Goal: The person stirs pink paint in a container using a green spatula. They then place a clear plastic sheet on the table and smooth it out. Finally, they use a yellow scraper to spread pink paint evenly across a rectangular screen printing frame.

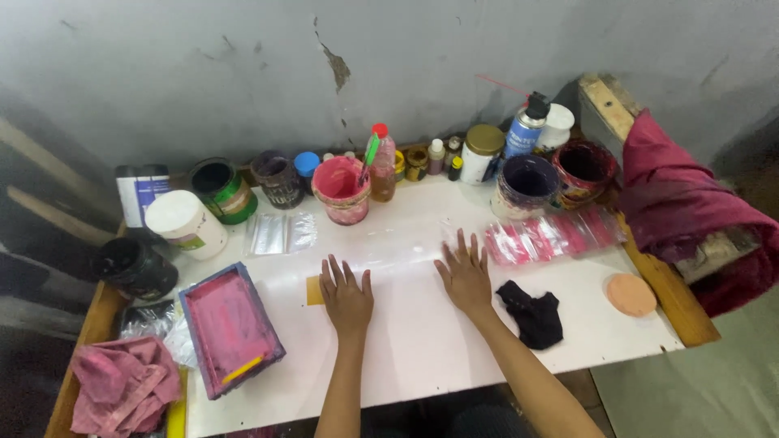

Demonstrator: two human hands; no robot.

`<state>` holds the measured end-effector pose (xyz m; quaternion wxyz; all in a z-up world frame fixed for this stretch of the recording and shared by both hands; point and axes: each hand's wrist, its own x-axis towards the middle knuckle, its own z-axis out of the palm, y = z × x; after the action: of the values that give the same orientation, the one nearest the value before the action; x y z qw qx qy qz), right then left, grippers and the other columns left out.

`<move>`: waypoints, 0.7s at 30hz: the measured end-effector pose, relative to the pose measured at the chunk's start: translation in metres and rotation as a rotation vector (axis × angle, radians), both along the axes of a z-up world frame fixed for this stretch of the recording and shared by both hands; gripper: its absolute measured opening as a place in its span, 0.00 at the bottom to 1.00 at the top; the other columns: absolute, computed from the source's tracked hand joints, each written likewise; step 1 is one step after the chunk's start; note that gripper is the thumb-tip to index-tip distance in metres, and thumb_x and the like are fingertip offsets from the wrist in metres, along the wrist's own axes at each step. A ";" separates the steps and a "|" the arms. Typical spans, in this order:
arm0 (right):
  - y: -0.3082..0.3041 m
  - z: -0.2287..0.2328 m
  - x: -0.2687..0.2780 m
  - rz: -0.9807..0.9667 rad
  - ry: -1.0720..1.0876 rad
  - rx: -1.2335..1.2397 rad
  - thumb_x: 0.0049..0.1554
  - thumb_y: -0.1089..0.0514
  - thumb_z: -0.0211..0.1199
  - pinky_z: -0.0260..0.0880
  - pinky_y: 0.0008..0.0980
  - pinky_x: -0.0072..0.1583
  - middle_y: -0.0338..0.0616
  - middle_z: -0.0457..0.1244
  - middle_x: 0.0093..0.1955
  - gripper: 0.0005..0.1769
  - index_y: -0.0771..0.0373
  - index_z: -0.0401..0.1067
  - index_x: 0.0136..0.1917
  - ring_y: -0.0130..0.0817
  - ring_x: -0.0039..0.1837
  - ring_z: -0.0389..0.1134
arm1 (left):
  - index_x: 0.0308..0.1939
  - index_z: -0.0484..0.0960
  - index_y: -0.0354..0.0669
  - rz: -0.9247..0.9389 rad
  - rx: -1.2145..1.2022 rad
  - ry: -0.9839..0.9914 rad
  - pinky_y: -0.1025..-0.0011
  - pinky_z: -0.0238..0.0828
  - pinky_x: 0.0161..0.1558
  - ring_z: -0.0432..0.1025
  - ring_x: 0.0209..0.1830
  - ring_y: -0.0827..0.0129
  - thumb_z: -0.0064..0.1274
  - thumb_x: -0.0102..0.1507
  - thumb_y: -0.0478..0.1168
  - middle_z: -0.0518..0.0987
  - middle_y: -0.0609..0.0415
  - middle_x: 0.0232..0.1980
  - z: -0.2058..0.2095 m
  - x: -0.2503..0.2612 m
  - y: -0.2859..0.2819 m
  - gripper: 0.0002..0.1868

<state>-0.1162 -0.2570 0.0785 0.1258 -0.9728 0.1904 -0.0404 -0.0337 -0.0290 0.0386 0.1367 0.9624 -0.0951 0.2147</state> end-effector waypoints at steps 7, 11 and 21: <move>-0.002 -0.026 -0.013 -0.045 -0.020 0.029 0.68 0.28 0.30 0.28 0.50 0.82 0.45 0.38 0.87 0.41 0.54 0.57 0.80 0.48 0.87 0.35 | 0.58 0.84 0.46 0.025 0.033 -0.108 0.56 0.56 0.72 0.56 0.79 0.51 0.40 0.70 0.63 0.70 0.43 0.74 -0.007 -0.016 0.004 0.30; 0.010 -0.017 -0.033 -0.016 -0.061 0.003 0.68 0.30 0.35 0.34 0.52 0.82 0.49 0.40 0.86 0.40 0.57 0.57 0.80 0.52 0.86 0.36 | 0.66 0.79 0.47 0.015 0.030 -0.065 0.56 0.50 0.75 0.48 0.82 0.49 0.37 0.71 0.62 0.64 0.42 0.77 -0.001 -0.038 0.002 0.31; 0.056 -0.039 -0.072 0.140 -0.076 0.120 0.67 0.29 0.39 0.35 0.50 0.81 0.62 0.47 0.82 0.45 0.67 0.52 0.80 0.52 0.84 0.43 | 0.77 0.57 0.35 -0.165 -0.060 0.419 0.50 0.30 0.79 0.34 0.84 0.42 0.30 0.72 0.65 0.48 0.30 0.81 0.022 -0.117 -0.012 0.41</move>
<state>-0.1880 -0.2015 0.0393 0.1934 -0.9722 0.1193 -0.0570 -0.1505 -0.0409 0.0603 0.1992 0.9704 -0.1367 0.0008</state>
